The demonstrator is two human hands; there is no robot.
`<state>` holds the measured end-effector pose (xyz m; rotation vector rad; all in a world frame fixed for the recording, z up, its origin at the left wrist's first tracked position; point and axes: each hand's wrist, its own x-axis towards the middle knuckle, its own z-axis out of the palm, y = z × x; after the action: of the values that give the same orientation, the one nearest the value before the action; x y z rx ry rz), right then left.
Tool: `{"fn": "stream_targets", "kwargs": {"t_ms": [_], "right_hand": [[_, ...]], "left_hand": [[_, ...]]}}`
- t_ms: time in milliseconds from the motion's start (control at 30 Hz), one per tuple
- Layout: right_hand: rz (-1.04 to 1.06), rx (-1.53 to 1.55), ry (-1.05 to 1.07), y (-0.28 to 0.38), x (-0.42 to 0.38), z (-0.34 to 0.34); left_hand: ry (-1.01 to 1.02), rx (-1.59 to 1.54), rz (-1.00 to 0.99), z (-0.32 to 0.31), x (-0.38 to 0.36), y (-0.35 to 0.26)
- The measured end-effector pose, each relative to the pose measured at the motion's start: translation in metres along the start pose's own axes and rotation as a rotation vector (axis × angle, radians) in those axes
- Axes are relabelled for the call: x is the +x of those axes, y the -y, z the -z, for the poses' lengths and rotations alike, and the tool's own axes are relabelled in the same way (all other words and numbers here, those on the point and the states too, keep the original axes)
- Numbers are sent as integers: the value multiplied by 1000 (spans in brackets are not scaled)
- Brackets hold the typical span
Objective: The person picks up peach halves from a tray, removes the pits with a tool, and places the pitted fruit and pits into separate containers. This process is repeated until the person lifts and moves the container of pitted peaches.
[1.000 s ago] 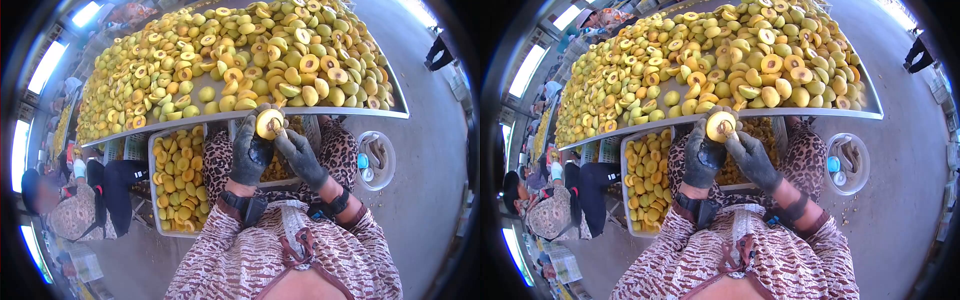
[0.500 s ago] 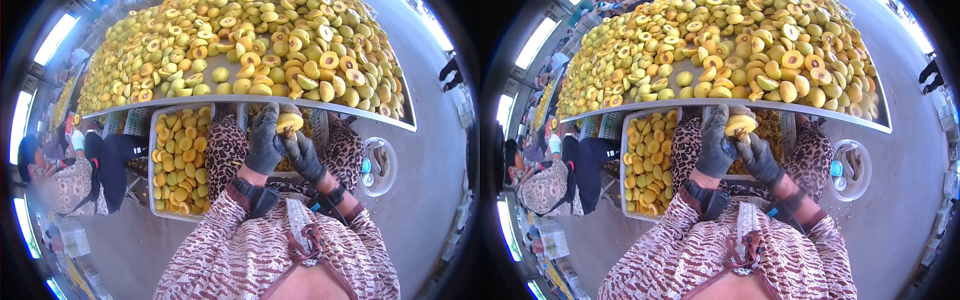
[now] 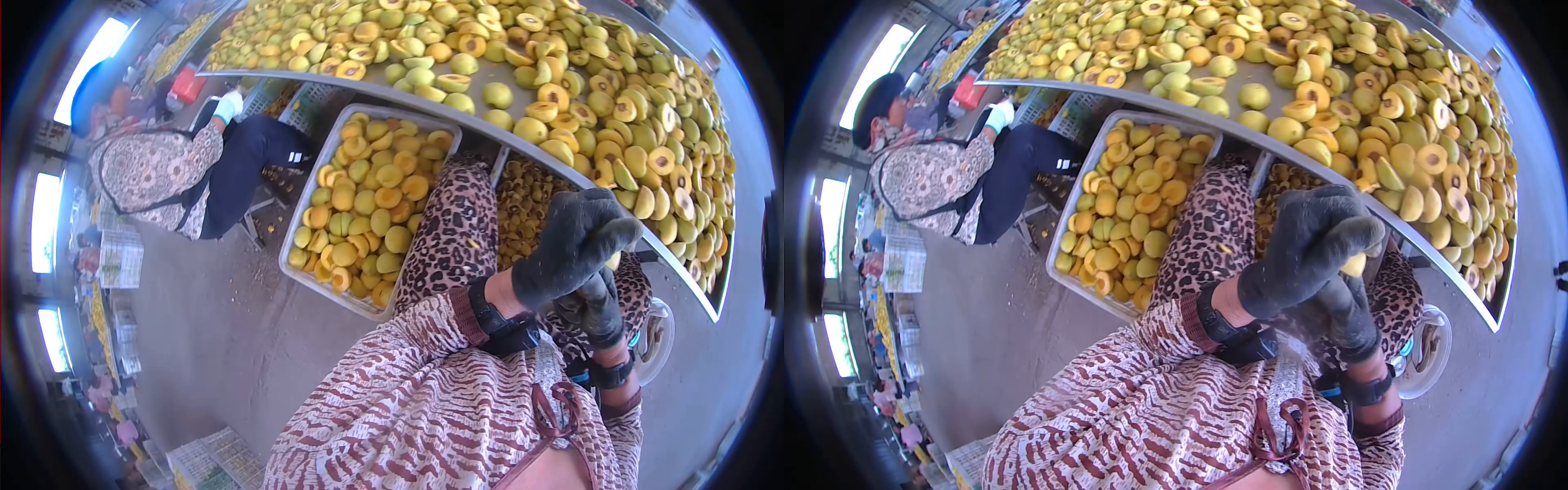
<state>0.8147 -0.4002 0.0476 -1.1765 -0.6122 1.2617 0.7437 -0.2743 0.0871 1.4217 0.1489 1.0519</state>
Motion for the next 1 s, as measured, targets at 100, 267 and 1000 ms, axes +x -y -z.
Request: {"fn": "stream_targets", "kwargs": {"t_ms": [100,267,1000], "right_hand": [[-140,100,168,7,1,7],[69,-508,409,13,13,-2],[-81,-668,-106,-30,17,18]], "left_hand": [[-36,-468,317,6,-9,0],[-152,-660,344,61,-11,6],[-250,1736,341,281,-213,76]]}}
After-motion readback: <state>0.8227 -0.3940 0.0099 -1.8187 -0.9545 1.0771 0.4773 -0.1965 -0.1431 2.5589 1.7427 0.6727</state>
